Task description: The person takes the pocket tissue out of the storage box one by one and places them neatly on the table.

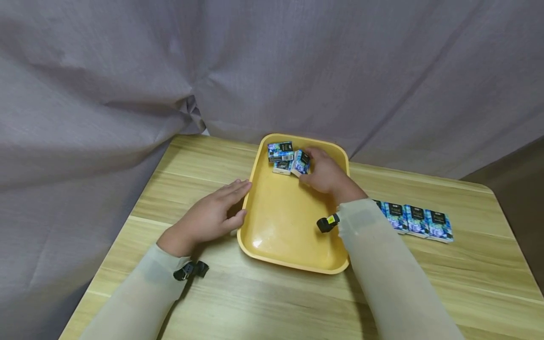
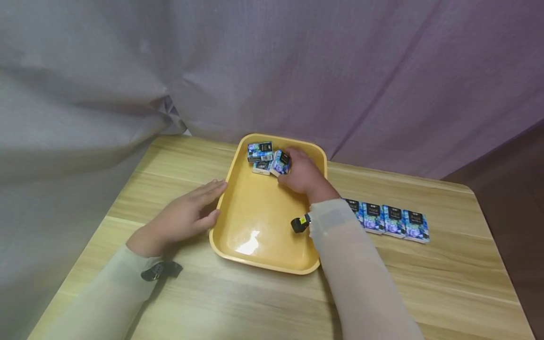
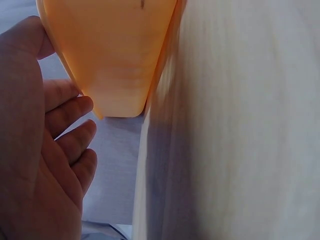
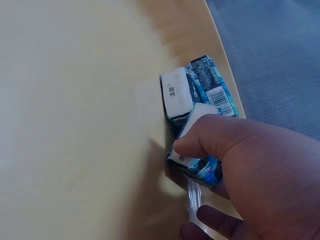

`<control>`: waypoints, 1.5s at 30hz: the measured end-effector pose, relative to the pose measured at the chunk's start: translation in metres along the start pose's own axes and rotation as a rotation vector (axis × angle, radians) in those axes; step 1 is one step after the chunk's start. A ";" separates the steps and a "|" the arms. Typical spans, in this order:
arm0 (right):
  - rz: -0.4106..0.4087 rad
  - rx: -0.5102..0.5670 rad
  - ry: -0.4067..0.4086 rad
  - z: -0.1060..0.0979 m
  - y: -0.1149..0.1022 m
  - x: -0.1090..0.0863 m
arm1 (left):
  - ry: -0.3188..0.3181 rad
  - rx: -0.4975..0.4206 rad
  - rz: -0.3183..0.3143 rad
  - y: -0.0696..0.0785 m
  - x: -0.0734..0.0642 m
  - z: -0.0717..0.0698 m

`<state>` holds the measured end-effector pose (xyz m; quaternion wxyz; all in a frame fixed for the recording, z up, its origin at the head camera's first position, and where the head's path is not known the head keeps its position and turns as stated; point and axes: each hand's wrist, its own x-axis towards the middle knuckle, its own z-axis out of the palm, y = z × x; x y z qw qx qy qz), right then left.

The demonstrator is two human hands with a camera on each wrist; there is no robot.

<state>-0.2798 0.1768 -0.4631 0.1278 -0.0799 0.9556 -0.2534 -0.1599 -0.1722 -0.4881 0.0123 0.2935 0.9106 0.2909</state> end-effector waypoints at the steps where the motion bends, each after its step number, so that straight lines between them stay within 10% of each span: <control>1: -0.001 0.001 0.000 0.000 0.000 0.000 | 0.000 0.001 -0.001 0.000 0.000 0.000; 45: -0.155 0.048 0.240 -0.023 -0.021 -0.015 | -0.005 0.031 -0.003 0.004 0.002 -0.005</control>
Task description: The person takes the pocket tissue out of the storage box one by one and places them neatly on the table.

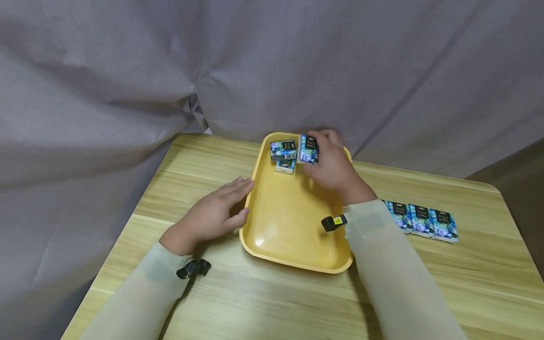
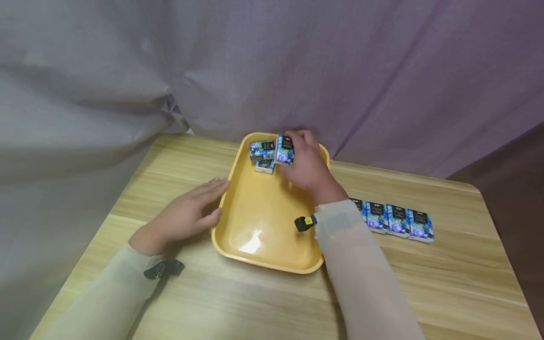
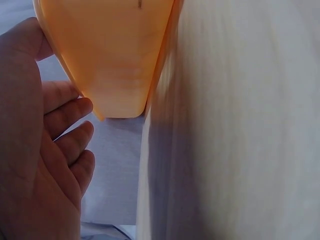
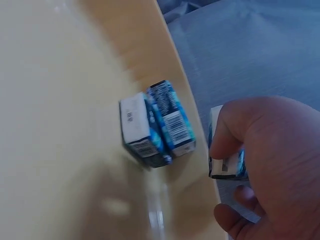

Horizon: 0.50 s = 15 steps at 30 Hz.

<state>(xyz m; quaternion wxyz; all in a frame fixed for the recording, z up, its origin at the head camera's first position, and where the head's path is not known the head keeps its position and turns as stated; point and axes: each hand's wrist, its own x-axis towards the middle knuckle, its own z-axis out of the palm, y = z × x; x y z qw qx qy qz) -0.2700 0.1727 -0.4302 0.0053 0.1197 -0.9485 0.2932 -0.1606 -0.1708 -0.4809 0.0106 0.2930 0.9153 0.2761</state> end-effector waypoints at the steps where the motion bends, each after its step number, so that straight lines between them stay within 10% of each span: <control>1: -0.003 -0.005 0.001 -0.002 -0.001 -0.001 | 0.000 0.000 0.001 0.000 0.000 0.000; 15: -0.029 -0.062 -0.061 -0.052 -0.019 -0.046 | 0.000 0.003 0.011 -0.001 0.000 0.000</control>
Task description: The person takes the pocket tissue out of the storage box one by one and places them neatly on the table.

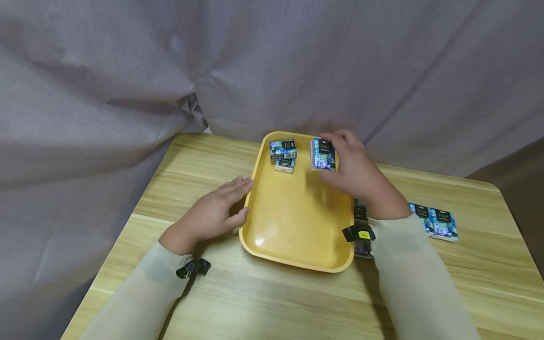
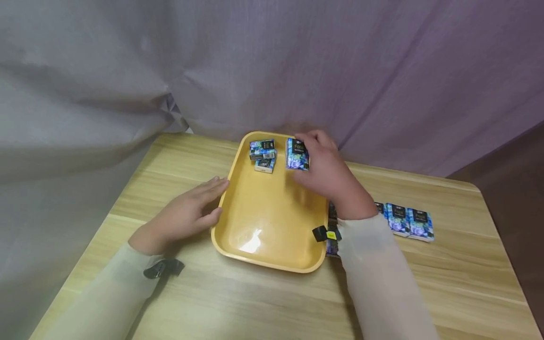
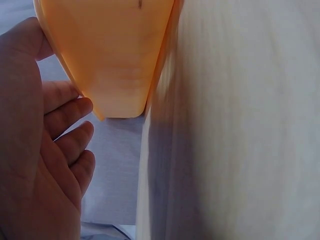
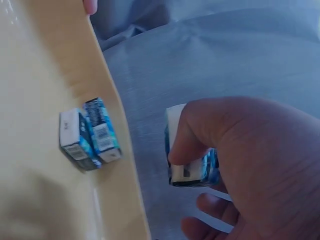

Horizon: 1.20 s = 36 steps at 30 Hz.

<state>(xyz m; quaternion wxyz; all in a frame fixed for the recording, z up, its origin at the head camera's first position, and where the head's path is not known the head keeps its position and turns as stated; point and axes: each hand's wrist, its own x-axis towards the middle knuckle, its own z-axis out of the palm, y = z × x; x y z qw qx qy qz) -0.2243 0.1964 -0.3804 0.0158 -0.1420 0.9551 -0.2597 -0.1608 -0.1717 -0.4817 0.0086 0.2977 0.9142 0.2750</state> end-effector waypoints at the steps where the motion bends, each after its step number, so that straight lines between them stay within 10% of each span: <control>1: -0.008 -0.011 -0.001 -0.003 -0.001 -0.005 | -0.001 0.000 -0.001 0.000 0.000 0.000; 36: -0.073 -0.173 0.017 -0.035 0.068 -0.132 | 0.000 0.004 -0.006 0.000 -0.004 -0.002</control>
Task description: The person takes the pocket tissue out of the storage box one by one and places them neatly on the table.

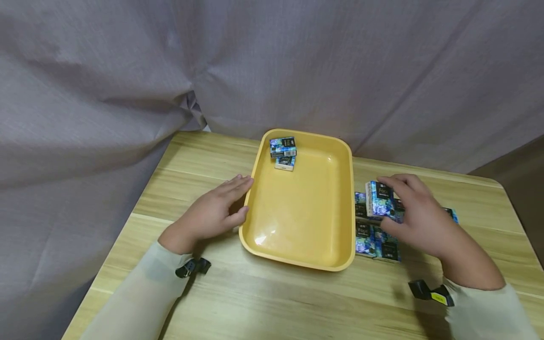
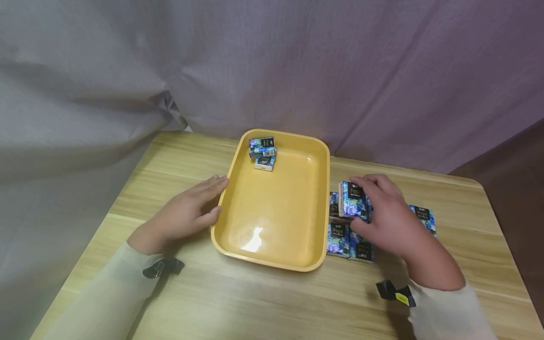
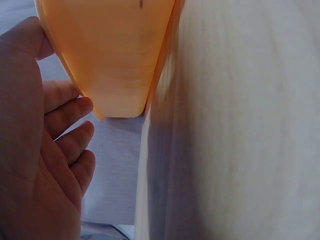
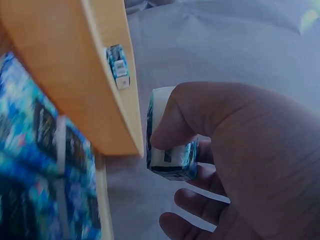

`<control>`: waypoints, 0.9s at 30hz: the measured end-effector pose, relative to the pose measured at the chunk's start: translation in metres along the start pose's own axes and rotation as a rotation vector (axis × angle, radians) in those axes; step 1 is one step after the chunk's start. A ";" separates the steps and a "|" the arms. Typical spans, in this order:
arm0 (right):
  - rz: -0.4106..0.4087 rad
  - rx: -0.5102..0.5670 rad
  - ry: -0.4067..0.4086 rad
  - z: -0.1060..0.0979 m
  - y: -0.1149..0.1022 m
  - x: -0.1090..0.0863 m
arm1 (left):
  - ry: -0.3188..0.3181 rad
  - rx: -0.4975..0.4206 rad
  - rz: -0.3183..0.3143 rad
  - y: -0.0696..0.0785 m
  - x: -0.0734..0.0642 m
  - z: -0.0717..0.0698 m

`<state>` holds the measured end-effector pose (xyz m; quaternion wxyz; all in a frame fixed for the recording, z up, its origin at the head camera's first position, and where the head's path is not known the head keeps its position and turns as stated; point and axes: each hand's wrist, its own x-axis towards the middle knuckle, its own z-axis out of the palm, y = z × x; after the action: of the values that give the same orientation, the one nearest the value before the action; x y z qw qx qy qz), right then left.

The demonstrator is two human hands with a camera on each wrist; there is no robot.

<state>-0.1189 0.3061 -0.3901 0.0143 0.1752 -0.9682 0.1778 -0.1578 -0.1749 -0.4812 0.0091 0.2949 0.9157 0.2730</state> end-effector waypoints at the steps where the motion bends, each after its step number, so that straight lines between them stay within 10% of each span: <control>1: 0.005 -0.003 0.002 0.000 0.002 -0.004 | -0.001 0.000 -0.001 0.000 0.000 0.000; 27: 0.018 -0.102 -0.069 0.014 0.049 -0.077 | -0.007 -0.001 -0.007 0.002 0.000 -0.001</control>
<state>-0.0631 0.3700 -0.4268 -0.0115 0.1713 -0.9776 0.1222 -0.1570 -0.1740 -0.4797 0.0133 0.2925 0.9165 0.2726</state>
